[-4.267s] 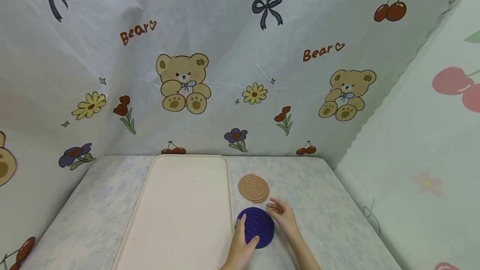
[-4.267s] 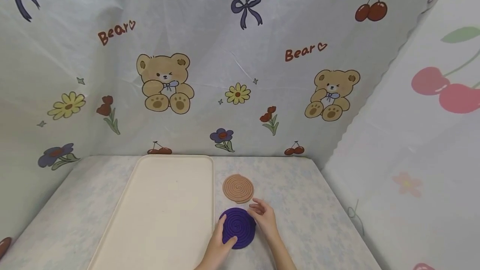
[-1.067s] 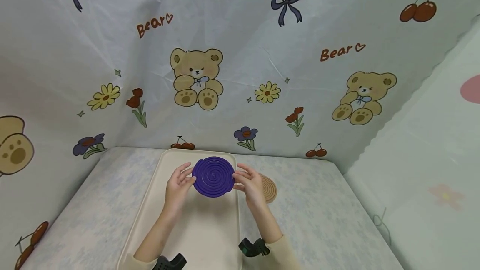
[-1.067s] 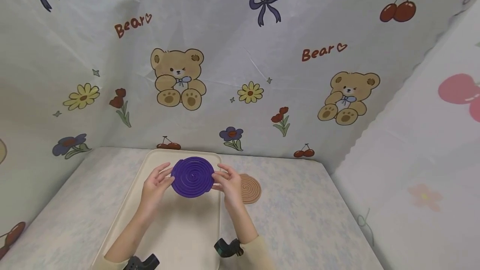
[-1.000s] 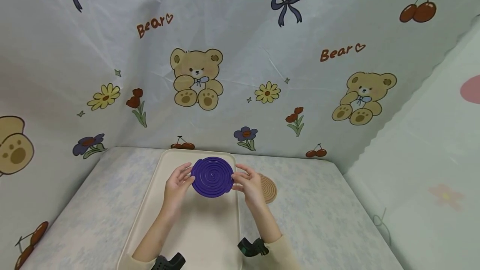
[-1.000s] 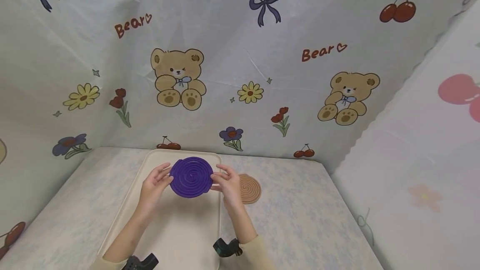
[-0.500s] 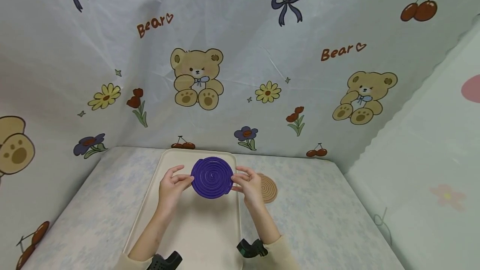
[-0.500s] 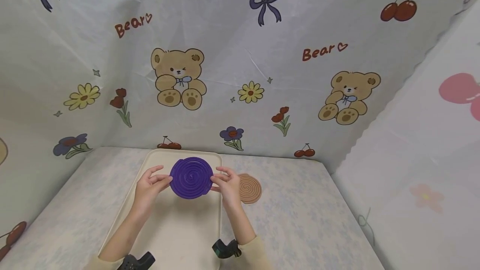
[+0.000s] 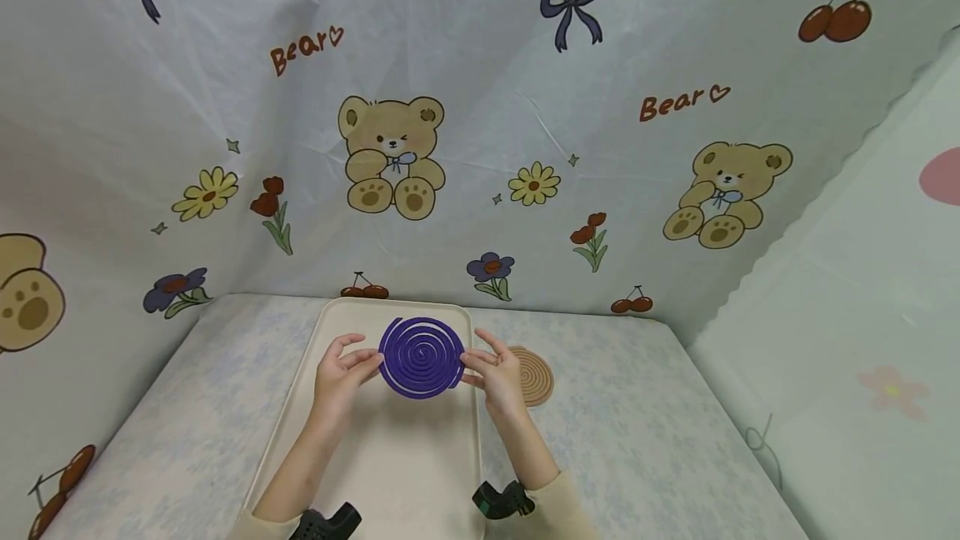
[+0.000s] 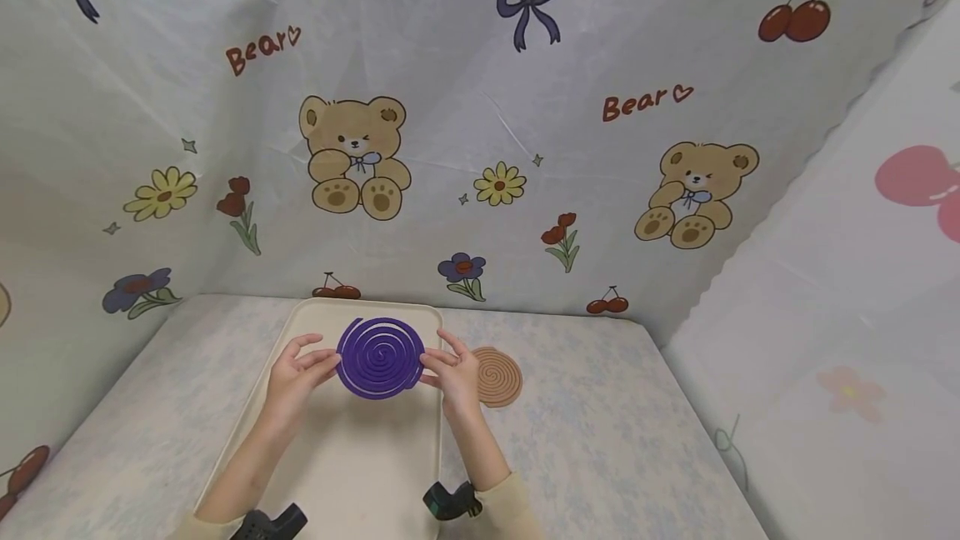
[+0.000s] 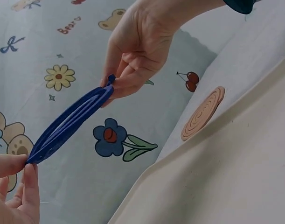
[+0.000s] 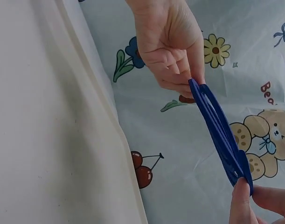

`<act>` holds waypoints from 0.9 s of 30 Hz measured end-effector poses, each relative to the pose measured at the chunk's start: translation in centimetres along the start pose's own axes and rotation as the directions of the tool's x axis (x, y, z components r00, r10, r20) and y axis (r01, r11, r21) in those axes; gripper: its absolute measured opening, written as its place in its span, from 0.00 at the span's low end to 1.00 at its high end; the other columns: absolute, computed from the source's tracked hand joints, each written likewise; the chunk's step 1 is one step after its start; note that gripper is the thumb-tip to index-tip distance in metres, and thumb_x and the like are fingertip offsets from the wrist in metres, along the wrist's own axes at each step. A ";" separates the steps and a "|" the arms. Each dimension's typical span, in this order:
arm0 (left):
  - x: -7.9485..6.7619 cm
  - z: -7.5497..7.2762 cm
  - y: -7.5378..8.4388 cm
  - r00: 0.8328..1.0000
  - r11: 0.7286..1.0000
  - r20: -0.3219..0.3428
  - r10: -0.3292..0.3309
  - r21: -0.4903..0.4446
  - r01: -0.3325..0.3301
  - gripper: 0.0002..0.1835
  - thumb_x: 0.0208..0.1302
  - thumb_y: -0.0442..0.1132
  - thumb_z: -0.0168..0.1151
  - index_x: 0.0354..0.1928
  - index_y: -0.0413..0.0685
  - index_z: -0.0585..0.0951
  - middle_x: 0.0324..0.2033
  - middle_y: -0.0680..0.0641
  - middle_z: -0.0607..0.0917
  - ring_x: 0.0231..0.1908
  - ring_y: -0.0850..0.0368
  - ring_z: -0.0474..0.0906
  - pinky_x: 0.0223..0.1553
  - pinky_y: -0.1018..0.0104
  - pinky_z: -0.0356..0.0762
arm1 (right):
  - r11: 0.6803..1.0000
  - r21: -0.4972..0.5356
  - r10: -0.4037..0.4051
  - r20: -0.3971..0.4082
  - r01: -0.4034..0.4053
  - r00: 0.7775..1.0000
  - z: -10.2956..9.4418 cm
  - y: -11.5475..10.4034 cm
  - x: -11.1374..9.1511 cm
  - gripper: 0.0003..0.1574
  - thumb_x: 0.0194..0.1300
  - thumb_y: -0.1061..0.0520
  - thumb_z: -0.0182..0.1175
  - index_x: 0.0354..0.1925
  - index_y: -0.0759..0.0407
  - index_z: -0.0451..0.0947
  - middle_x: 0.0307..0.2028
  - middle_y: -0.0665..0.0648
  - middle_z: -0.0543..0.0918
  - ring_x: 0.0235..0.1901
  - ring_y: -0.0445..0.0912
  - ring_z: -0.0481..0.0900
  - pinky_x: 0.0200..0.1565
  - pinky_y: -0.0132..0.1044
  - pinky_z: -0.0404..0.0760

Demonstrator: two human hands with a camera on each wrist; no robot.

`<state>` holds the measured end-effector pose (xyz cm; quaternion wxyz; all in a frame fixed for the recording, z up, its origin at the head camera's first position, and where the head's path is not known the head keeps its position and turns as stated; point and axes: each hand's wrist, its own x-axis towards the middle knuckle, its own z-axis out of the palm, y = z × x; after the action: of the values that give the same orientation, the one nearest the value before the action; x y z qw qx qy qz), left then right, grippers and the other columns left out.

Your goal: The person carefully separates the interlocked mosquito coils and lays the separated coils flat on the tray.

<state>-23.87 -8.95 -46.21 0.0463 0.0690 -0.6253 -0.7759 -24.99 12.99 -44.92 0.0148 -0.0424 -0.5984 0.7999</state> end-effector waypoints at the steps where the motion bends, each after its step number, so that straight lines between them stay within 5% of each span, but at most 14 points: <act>1: 0.1 -0.1 0.0 1.000 1.000 0.003 -0.011 -0.006 0.011 0.23 0.60 0.26 0.60 0.56 0.41 0.66 0.24 0.62 0.83 0.28 0.69 0.81 0.40 0.74 0.84 | 1.000 0.007 0.004 0.002 -0.004 1.000 0.0 0.0 0.0 0.35 0.58 0.75 0.57 0.64 0.72 0.63 0.22 0.45 0.85 0.24 0.36 0.83 0.25 0.27 0.84; 9: 0.2 -0.9 -0.2 0.994 0.995 0.041 -0.101 0.008 0.101 0.21 0.62 0.26 0.59 0.54 0.39 0.63 0.24 0.62 0.82 0.27 0.72 0.79 0.36 0.80 0.81 | 0.998 -0.035 -0.040 0.079 0.043 0.996 -0.2 0.3 0.0 0.33 0.57 0.75 0.58 0.62 0.72 0.64 0.25 0.45 0.85 0.25 0.37 0.84 0.26 0.29 0.85; 20: 0.3 -0.9 0.3 0.997 0.999 0.062 -0.035 0.007 0.035 0.18 0.59 0.22 0.59 0.41 0.44 0.61 0.20 0.63 0.83 0.25 0.70 0.80 0.35 0.78 0.83 | 0.992 0.062 0.109 0.092 -0.115 0.990 -0.4 1.0 -0.1 0.28 0.61 0.74 0.52 0.60 0.74 0.63 0.24 0.45 0.84 0.25 0.36 0.83 0.28 0.28 0.85; 27: 0.3 -1.0 0.2 0.996 0.999 0.070 -0.047 0.002 0.047 0.18 0.59 0.23 0.59 0.38 0.45 0.60 0.20 0.63 0.83 0.25 0.71 0.80 0.35 0.78 0.83 | 0.998 0.033 0.047 0.079 -0.050 0.996 -0.3 1.4 -0.1 0.29 0.60 0.76 0.54 0.60 0.75 0.62 0.25 0.45 0.84 0.25 0.36 0.83 0.27 0.28 0.85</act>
<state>-24.04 -9.99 -46.24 0.0062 0.0563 -0.6248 -0.7787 -24.83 12.90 -46.30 -0.0275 -0.0254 -0.5833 0.8114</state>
